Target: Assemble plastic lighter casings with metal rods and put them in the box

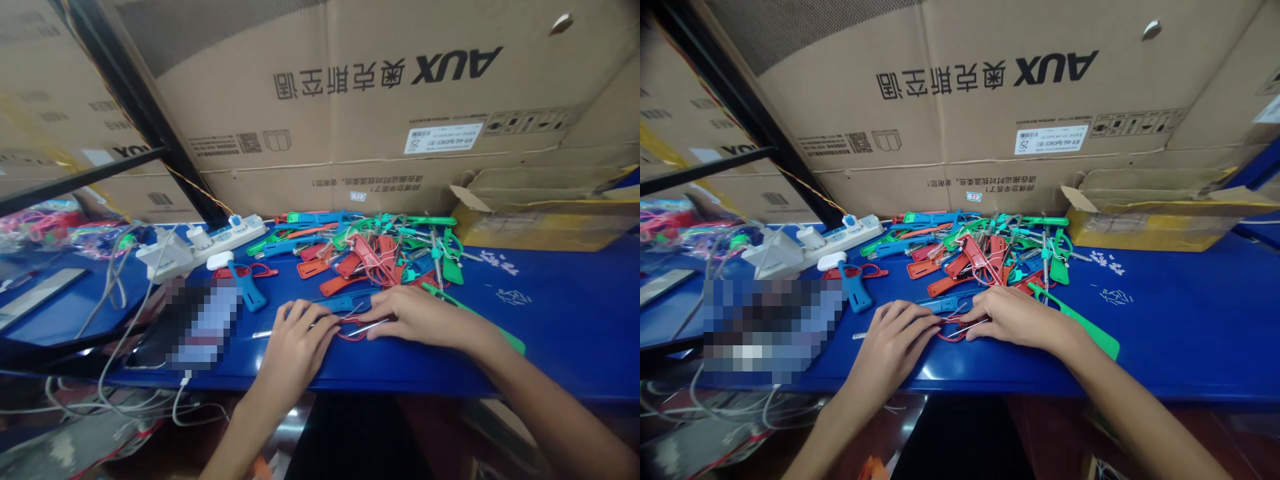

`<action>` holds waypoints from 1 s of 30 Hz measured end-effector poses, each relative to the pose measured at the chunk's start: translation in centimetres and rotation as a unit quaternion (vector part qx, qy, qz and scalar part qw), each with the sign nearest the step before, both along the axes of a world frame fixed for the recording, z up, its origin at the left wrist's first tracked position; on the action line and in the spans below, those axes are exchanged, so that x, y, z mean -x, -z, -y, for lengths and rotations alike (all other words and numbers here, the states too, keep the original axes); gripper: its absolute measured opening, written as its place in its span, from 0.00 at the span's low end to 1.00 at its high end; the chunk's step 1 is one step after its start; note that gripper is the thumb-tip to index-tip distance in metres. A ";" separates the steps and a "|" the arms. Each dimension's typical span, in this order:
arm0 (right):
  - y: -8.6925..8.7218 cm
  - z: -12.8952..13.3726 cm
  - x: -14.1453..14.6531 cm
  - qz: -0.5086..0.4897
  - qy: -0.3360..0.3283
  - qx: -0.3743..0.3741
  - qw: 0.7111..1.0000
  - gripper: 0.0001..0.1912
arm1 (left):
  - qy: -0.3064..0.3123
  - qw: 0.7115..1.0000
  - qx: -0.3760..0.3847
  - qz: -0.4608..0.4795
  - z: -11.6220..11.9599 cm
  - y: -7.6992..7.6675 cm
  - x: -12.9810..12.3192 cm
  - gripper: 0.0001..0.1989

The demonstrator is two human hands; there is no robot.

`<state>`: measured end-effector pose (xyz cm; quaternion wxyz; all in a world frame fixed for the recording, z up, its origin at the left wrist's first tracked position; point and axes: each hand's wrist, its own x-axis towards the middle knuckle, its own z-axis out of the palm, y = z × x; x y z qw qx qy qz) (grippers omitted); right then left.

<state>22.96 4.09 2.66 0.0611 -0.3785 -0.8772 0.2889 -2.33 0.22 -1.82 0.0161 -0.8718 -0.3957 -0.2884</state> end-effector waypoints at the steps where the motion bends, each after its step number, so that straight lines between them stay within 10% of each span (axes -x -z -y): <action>1: 0.0 0.0 0.0 -0.001 0.000 0.000 1.000 0.17 | 0.000 1.000 -0.007 -0.005 0.0 0.0 0.0 0.08; 30: 0.2 0.2 0.2 -0.003 0.022 -0.013 1.000 0.14 | 0.004 1.000 -0.010 -0.007 0.4 0.5 0.0 0.08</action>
